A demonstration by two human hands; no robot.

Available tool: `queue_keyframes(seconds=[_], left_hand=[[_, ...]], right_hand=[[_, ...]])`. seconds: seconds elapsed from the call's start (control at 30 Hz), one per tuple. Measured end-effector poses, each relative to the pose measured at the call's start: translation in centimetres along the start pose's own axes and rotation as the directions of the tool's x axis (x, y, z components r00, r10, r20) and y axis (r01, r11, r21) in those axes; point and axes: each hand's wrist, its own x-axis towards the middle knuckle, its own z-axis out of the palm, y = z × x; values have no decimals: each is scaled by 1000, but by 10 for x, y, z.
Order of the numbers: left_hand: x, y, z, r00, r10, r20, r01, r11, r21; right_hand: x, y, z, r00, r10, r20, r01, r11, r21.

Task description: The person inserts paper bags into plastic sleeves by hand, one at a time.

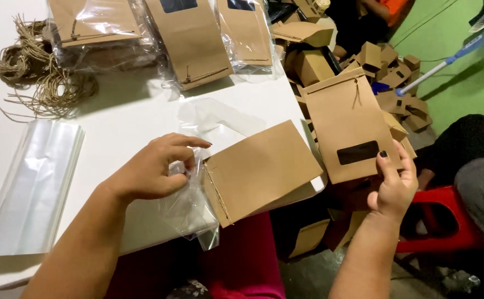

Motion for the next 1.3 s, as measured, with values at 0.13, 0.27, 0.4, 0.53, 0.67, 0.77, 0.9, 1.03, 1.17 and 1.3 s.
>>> queue_keyframes(seconds=[0.13,0.27,0.4,0.53,0.67,0.77,0.9,1.03,1.17,1.3], left_hand=[[-5,21,-2,999,17,-45,-13,997,74],[-8,44,1,988,-155,18,151,979,136],[-24,48,13,959,-282,11,268,922,279],[-52,45,28,965,-234,-119,259,917,304],[-73,36,43,926,-275,-259,311,944,110],[-82,31,48,900,-260,-349,277,961,-3],[-81,26,49,900,-239,-364,271,962,41],[-79,28,49,914,-227,-336,262,963,63],[-80,27,51,908,-220,-355,265,961,83],[-84,23,52,911,-197,-363,246,964,96]], right_hand=[[-13,14,-8,999,2,39,-6,995,102],[-33,51,11,985,95,147,-117,982,149],[-57,48,38,981,11,194,5,997,-78],[-65,12,45,944,-31,329,96,979,-182],[-41,0,13,953,-70,296,217,838,-500],[-11,42,-45,885,-445,137,428,662,-615],[6,91,-110,908,-374,188,381,551,-743],[9,86,-117,932,-259,254,354,500,-790],[31,55,-93,960,-183,214,274,436,-857],[40,-5,-51,949,73,307,268,332,-905]])
